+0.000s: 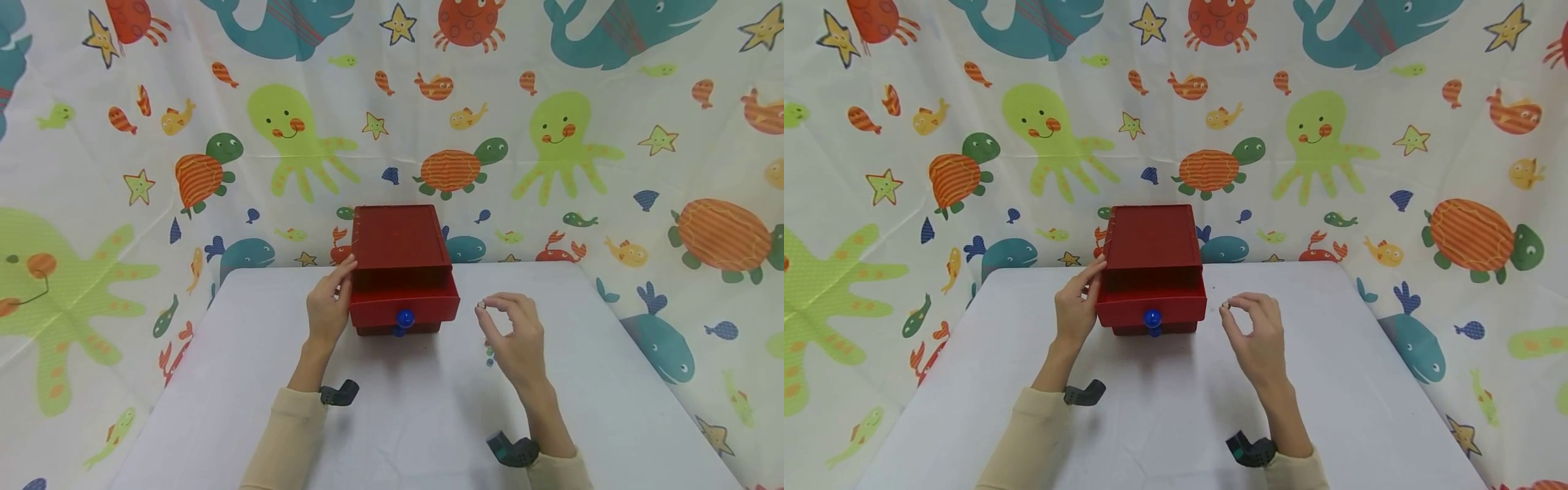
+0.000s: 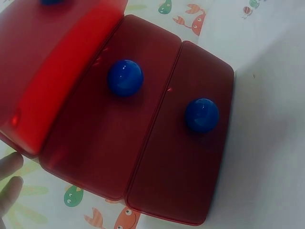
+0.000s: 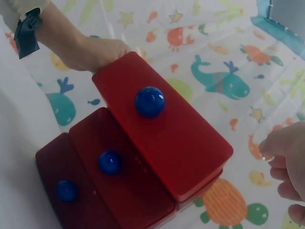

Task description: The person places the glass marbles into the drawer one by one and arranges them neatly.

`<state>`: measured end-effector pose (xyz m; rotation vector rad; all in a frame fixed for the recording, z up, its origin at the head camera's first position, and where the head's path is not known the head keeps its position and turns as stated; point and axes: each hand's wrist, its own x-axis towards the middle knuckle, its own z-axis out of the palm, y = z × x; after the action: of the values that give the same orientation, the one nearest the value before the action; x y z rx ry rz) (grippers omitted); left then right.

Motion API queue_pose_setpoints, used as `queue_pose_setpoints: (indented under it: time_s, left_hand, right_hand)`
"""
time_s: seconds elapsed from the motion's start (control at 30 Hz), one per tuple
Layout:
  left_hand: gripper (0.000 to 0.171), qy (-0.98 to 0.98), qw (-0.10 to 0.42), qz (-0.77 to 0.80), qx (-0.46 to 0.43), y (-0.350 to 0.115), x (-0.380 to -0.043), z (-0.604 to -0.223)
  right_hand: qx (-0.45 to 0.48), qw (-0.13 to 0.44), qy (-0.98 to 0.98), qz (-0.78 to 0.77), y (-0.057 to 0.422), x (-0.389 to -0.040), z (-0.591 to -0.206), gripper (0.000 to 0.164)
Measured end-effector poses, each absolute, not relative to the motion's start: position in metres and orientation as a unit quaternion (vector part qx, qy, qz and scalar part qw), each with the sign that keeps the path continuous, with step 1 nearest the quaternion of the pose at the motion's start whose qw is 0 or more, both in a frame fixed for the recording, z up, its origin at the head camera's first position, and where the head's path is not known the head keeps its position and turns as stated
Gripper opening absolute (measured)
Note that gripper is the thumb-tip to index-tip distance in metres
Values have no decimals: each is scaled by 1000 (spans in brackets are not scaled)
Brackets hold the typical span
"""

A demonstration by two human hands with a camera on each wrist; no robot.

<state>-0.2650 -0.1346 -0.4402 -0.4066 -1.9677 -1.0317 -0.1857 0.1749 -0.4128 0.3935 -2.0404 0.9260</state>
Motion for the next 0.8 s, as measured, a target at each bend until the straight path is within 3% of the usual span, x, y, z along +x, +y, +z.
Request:
queue_pose_setpoints:
  time_s: [0.8]
  left_hand:
    - [31,-796,424,-405,-153,-136,-265,-441]
  right_hand:
    - [178,379,-833,362,150,-213,-399,25]
